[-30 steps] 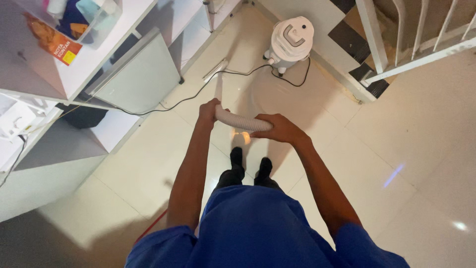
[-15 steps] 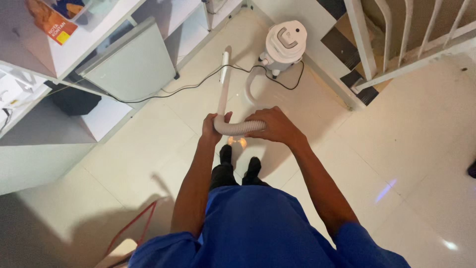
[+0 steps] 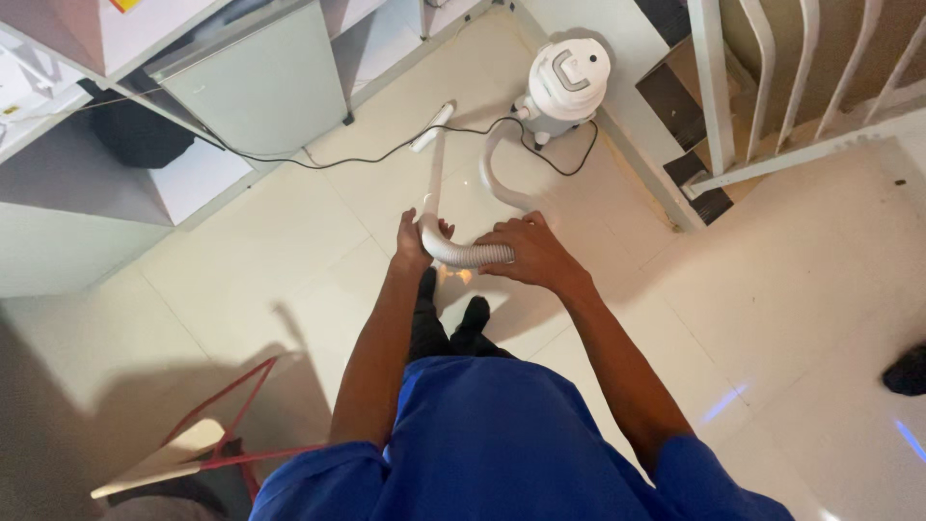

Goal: The person assembles a vacuum cleaner by connecting the flexible hose to the main unit, attaching the rigid extension wand, and securing the floor nozzle. They then wrap the power cord around the unit's hooks and begin vacuuming the tiled floor.

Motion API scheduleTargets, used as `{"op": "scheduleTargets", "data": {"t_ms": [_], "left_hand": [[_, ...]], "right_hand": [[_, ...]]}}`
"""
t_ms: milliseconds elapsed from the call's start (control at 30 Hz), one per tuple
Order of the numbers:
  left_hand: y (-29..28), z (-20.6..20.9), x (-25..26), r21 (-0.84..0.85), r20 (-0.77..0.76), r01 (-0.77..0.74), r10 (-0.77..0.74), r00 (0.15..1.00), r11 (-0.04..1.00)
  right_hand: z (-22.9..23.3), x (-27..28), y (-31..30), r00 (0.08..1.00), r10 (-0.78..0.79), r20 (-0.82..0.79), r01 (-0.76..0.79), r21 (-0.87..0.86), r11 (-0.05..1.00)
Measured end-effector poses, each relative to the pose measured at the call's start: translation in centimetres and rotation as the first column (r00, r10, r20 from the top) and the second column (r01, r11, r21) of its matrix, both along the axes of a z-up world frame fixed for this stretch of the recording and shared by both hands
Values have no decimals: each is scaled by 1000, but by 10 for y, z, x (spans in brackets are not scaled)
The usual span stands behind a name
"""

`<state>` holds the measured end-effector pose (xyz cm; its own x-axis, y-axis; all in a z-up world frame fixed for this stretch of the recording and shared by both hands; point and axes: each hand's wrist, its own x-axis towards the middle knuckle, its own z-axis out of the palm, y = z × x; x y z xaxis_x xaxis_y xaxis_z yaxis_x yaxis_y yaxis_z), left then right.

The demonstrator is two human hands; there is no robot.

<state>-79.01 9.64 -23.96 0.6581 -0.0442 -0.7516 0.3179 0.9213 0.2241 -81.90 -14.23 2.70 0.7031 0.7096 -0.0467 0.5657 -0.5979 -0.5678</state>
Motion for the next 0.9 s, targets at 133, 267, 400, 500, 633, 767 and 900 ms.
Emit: {"op": "scheduleTargets", "data": {"t_ms": [133,267,400,500,633,767,900], "left_hand": [[2,19,-3,-186,7,-46,48,999,982],[14,9,10,-313,168,-42,98,981,949],[21,4,24,21,81,-25,23,996,999],[24,11,30,247,-69,105,-90,993,963],[17,15,36,712,-172,394,-400,900,582],[2,51,30,873,-368,463,-421,829,150],[-12,104,22,885,-401,461,-394,827,66]], "right_hand": [[-6,-9,-7,990,19,-137,-16,26,1000],[-11,-10,-19,911,-2,-413,85,182,980],[-19,-12,-19,871,88,-484,36,241,970],[-32,-18,-13,834,-69,-547,42,-63,997],[-57,-26,-9,816,-8,-578,2,-11,1000],[-78,-36,-7,743,31,-668,32,82,996],[-92,-39,2,626,-31,-779,117,55,992]]}}
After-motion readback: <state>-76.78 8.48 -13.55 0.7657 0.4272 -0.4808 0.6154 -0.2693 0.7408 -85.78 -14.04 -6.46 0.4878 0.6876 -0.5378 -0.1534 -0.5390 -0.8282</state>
